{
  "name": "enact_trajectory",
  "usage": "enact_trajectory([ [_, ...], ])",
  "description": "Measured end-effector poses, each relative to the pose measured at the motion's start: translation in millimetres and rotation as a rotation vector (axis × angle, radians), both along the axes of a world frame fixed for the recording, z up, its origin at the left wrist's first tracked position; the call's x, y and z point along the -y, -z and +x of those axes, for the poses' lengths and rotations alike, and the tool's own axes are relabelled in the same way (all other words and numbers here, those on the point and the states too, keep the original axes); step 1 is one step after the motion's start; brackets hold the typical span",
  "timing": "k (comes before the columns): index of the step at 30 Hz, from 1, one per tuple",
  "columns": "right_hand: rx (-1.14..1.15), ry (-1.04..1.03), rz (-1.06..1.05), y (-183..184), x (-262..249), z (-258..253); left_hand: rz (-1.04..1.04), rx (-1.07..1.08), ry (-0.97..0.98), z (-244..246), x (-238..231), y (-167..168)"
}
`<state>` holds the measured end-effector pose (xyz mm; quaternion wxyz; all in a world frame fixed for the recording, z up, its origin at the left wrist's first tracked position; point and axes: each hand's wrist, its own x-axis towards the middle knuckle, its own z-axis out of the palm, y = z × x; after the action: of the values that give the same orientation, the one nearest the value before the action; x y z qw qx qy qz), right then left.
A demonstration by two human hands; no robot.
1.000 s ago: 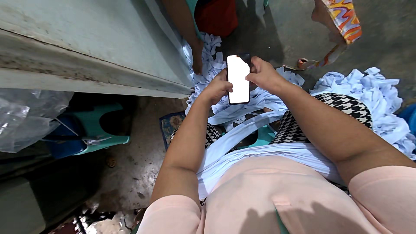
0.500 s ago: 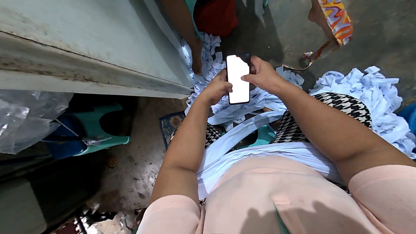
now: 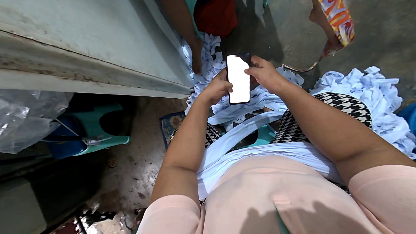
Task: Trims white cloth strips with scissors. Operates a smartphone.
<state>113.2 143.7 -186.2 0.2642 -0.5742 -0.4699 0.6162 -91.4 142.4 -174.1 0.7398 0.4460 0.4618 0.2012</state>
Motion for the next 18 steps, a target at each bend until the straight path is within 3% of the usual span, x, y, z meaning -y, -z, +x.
enact_trajectory([
  [18,0.002,0.015,-0.010,-1.3,0.8,-0.3,0.007,-0.004,0.009,1.6,0.3,-1.4],
])
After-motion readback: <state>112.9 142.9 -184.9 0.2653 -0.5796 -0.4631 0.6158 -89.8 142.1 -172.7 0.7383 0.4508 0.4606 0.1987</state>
